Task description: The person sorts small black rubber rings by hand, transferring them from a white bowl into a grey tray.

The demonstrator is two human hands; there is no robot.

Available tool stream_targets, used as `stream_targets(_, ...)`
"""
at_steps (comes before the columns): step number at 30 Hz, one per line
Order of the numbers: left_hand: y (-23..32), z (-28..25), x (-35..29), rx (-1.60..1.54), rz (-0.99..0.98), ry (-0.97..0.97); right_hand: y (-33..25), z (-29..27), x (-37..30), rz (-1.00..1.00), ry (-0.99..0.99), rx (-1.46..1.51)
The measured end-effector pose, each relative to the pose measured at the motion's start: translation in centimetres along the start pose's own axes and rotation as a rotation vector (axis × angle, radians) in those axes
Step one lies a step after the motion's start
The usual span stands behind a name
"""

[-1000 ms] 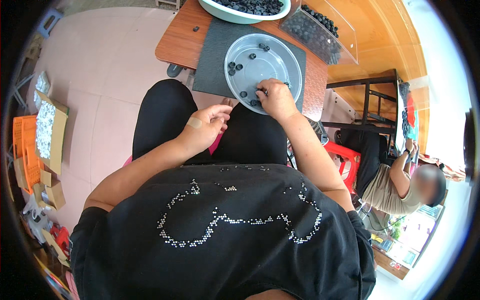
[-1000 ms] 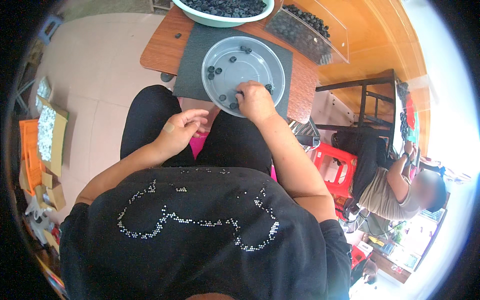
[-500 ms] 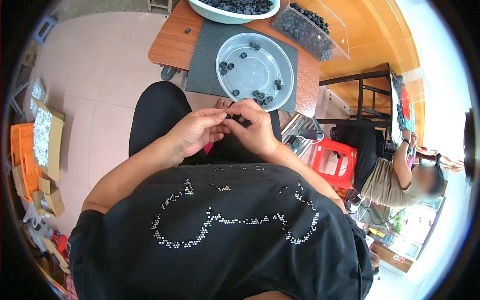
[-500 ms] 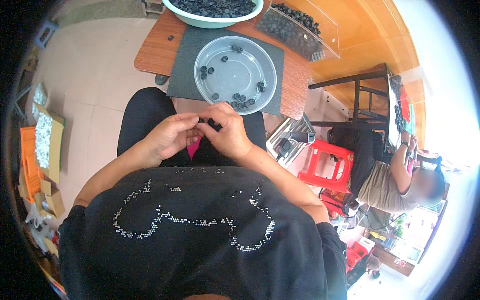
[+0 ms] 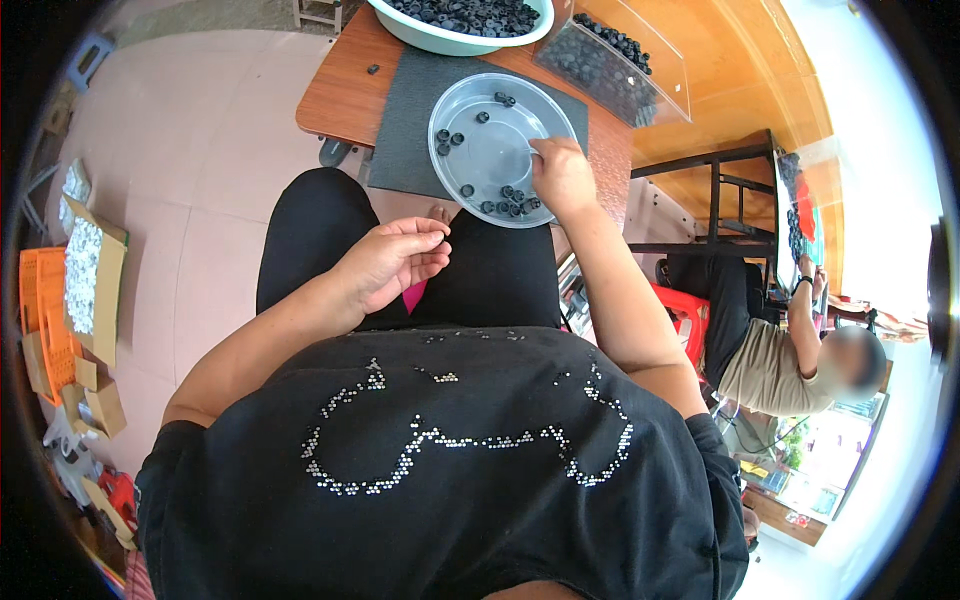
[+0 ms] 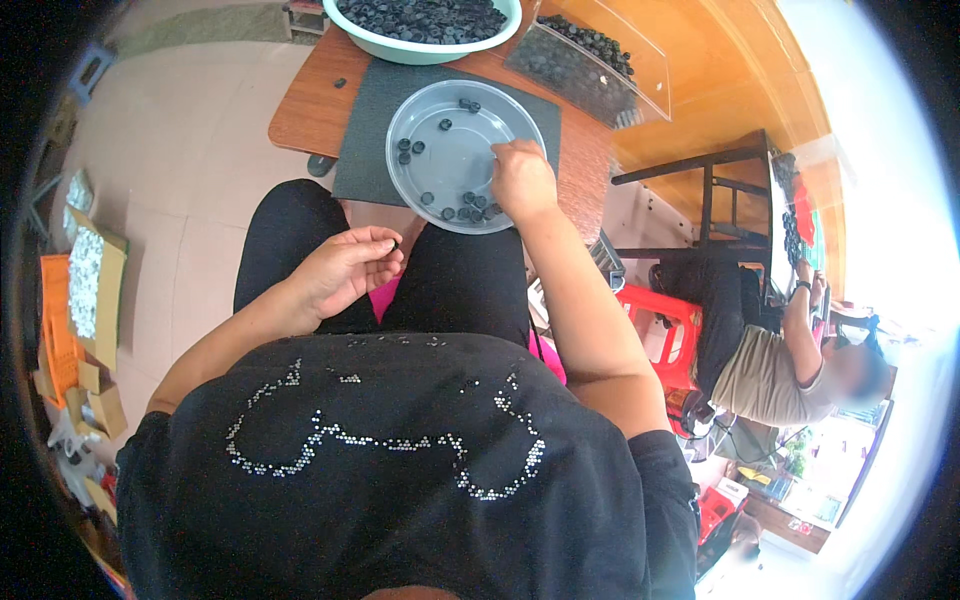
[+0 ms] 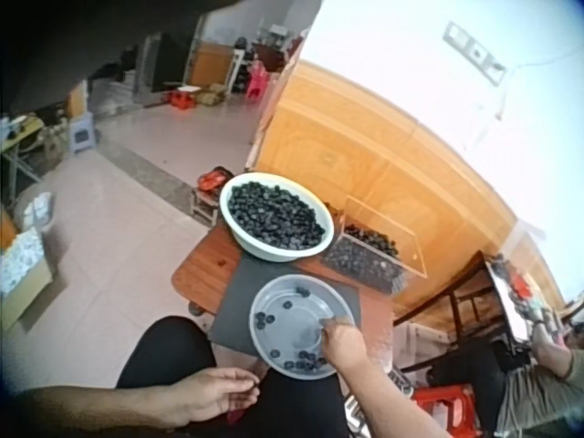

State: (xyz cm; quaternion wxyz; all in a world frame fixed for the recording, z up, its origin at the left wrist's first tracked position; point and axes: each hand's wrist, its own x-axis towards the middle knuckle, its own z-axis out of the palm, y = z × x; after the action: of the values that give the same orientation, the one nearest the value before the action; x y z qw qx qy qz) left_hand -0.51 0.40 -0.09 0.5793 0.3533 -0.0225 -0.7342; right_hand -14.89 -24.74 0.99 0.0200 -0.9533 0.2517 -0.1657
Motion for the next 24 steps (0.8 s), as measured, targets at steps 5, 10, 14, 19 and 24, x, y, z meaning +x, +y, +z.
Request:
stream_targets(5,0.3,-0.1,0.1,0.014,0.120,0.004,-0.8,1.7,0.8,0.032,-0.178,-0.178)
stream_targets(10,0.9,0.8,-0.1,0.010,0.206,-0.001,-5.1,-0.5,-0.7,0.311,-0.066,0.442)
stream_targets(14,0.7,0.9,-0.2,0.029,0.266,0.032,-9.2,-2.1,-3.7,0.340,-0.212,0.943)
stream_targets(19,0.3,1.0,-0.2,0.084,0.291,0.015,-11.4,-3.3,-5.2,0.236,-0.168,0.926)
stream_targets(24,-0.1,1.6,-0.6,0.132,0.327,-0.019,-12.5,-4.8,-5.1,0.201,-0.134,0.861)
